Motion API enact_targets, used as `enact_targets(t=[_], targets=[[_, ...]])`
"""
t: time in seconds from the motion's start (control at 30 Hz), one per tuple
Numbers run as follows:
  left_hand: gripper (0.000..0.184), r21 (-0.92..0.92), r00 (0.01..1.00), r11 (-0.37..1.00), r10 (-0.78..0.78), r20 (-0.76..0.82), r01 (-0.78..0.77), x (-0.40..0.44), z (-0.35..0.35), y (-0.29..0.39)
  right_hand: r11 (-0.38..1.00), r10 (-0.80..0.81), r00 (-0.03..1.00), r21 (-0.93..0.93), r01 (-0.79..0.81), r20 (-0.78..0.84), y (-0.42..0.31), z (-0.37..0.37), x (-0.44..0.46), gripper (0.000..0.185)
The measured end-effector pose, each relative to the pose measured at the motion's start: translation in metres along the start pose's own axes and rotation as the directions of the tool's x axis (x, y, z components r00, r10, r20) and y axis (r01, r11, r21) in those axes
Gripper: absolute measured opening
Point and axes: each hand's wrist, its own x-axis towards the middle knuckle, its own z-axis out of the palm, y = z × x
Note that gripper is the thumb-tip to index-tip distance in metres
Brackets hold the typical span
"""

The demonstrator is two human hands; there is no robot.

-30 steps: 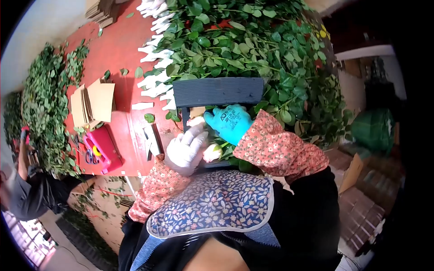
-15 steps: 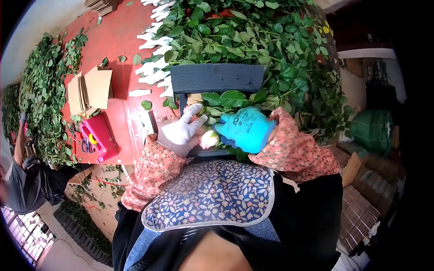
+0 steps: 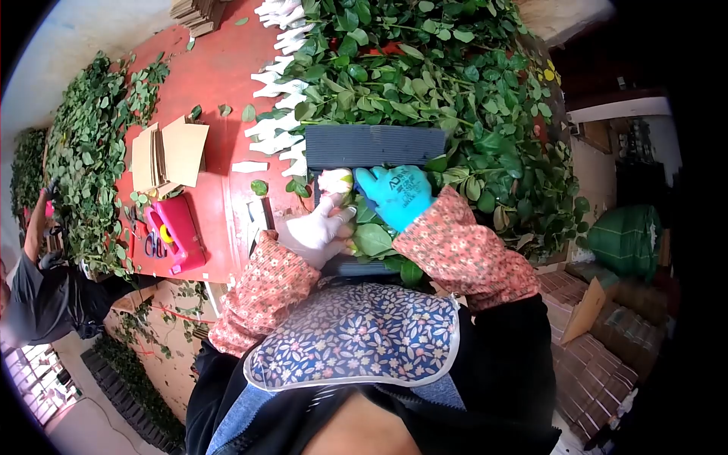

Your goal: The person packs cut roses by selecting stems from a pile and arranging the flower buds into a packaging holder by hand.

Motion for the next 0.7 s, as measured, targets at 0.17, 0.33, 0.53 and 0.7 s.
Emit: enact_targets(t=[0.17, 0.33, 0.53, 0.7], targets=[[0.060, 0.100, 0.997, 0.994, 0.047, -0.064, -0.040, 0.001, 0.006, -0.003, 0.992, 0.075, 0.987, -0.114, -0.059, 0.139, -0.005, 0.009, 0.006, 0.025], [0.054, 0.049, 0.996, 0.998, 0.049, -0.073, -0.046, 0.002, 0.010, -0.006, 0.997, 0.076, 0.990, -0.005, -0.076, 0.121, -0.007, -0.001, 0.011, 0.021], [0.053, 0.067, 0.998, 0.997, 0.044, -0.047, -0.041, 0.002, 0.009, -0.004, 0.992, 0.069, 0.986, -0.116, -0.052, 0.150, -0.009, 0.014, 0.010, 0.018], [0.058, 0.146, 0.998, 0.988, 0.047, -0.033, -0.042, 0.001, 0.001, 0.003, 0.993, 0.073, 0.980, -0.103, -0.054, 0.188, -0.005, 0.023, 0.010, 0.019]])
